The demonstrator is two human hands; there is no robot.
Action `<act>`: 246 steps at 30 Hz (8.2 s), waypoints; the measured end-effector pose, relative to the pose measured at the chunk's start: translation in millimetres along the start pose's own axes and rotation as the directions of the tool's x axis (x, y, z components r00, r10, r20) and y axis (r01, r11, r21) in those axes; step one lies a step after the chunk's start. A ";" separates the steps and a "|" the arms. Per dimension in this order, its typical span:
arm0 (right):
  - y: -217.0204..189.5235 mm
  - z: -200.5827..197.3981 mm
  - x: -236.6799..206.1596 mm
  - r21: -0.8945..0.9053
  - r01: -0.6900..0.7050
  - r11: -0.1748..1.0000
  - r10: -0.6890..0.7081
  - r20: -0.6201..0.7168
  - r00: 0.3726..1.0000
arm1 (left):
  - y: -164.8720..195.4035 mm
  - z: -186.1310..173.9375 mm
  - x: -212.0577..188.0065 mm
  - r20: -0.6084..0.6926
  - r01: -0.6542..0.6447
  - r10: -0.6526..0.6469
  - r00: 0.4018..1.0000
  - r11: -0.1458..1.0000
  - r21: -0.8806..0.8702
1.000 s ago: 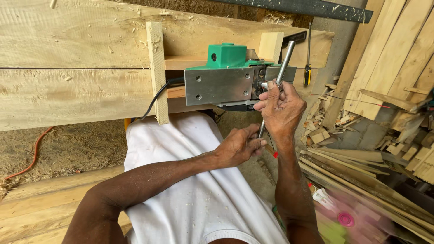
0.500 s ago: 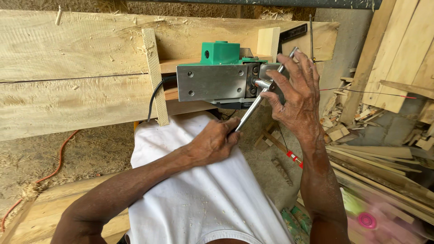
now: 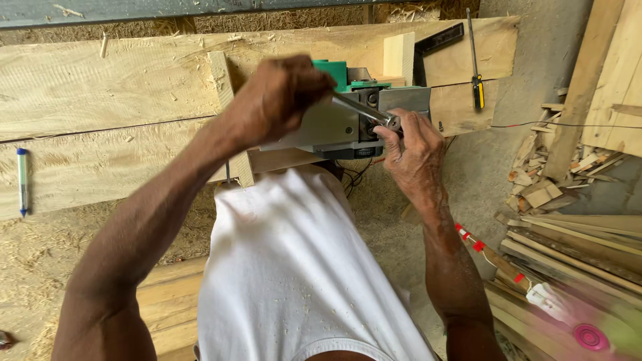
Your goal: The person adjusts a green electric planer on a wooden workbench using a socket wrench and a metal square. They loosen and tighten bolts, check alignment with the square, and reposition the planer multiple times.
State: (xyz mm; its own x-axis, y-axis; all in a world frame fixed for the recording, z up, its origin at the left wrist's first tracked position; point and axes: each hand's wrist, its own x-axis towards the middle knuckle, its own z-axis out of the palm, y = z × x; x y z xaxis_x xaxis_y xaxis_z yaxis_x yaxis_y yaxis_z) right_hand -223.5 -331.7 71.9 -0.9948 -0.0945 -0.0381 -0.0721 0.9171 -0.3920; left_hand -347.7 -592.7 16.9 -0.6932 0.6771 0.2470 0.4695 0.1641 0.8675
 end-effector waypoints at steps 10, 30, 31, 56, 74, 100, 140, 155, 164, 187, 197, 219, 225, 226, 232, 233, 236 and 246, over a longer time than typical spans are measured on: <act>-7.9 1.2 -1.0 0.494 -0.329 0.805 0.286 0.163 0.944 | -38.7 24.7 106.2 0.010 0.185 -0.204 0.979 0.867 -0.463; -60.5 51.6 24.2 0.973 -0.228 0.036 0.767 0.119 0.631 | -55.4 165.1 220.0 0.087 -0.025 0.076 0.993 0.876 -0.482; -63.2 53.8 26.8 0.977 -0.209 0.032 0.778 0.107 0.619 | -54.5 169.6 223.2 0.076 -0.053 0.106 0.991 0.860 -0.507; -42.3 -36.4 24.9 0.180 -0.182 0.967 0.187 -0.011 0.982 | 32.0 46.4 20.6 -0.141 0.214 -0.202 0.969 0.974 0.075; -24.8 -38.2 64.1 -0.067 0.297 0.952 -0.258 0.342 0.904 | 38.8 113.5 -70.1 0.041 -0.049 0.033 0.999 0.865 0.499; -18.0 -54.9 79.0 -0.095 0.496 0.863 -0.416 0.421 0.806 | 96.5 53.4 -81.4 -0.304 0.289 -0.418 0.856 0.874 -0.390; -22.9 -41.7 76.6 -0.003 0.345 0.938 -0.312 0.423 0.851 | 22.8 15.9 -40.4 -0.179 0.166 -0.189 0.965 0.977 -0.136; -40.9 3.1 35.2 0.130 -0.097 0.987 0.076 0.160 0.984 | -6.7 33.2 44.6 -0.587 -0.098 -0.023 0.809 0.980 -0.173; -47.8 -10.9 26.3 0.401 -0.327 0.856 0.367 -0.026 0.930 | 85.8 79.9 9.4 -0.363 0.096 -0.166 0.917 0.975 -0.201; -26.2 -35.6 12.9 0.297 -0.383 0.875 0.427 -0.097 0.899 | 150.7 120.1 -18.6 0.025 0.307 -0.369 0.929 0.732 -0.608; 4.8 -79.2 26.2 -0.305 0.020 0.952 -0.048 -0.082 0.995 | 98.8 78.3 -20.4 -0.053 0.055 -0.064 0.997 0.985 -0.162; -22.7 40.1 -82.6 0.611 -0.511 0.605 0.573 0.112 0.812 | -9.4 104.1 155.3 -0.004 0.198 -0.234 0.972 0.831 -0.519; -43.5 93.9 -59.4 0.666 -0.188 0.722 0.490 -0.299 0.819 | 7.5 161.8 188.3 0.190 0.183 -0.169 0.967 0.981 -0.058; -46.8 95.2 -51.5 0.589 -0.141 0.795 0.454 -0.426 0.783 | 20.9 175.3 193.4 0.250 0.456 -0.381 0.890 0.753 -0.474; -67.7 34.8 -44.5 0.841 -0.375 0.389 0.678 0.014 0.735 | 103.4 177.8 191.3 0.384 0.098 -0.080 0.920 0.995 -0.026; -68.0 22.9 -44.4 0.845 -0.476 0.243 0.667 0.211 0.715 | 113.1 169.8 187.3 0.374 -0.013 0.007 0.928 1.000 0.012; -61.9 0.8 -51.7 0.812 -0.363 0.458 0.598 0.020 0.801 | 143.0 129.2 149.3 0.440 -0.002 -0.101 0.892 0.974 0.227; -10.8 2.9 -54.9 0.811 -0.156 0.564 0.372 -0.081 0.925 | 149.4 104.5 -18.8 -0.008 0.313 -0.313 0.950 0.949 -0.046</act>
State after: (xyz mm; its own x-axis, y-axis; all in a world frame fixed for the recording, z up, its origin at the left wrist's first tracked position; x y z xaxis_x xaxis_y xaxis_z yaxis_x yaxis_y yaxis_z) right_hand -167.9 -337.6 75.6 -0.9526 0.2847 -0.1069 0.1731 0.2186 -0.9603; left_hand -207.5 -505.9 96.7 -0.8099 0.5856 -0.0336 0.2035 0.3342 0.9203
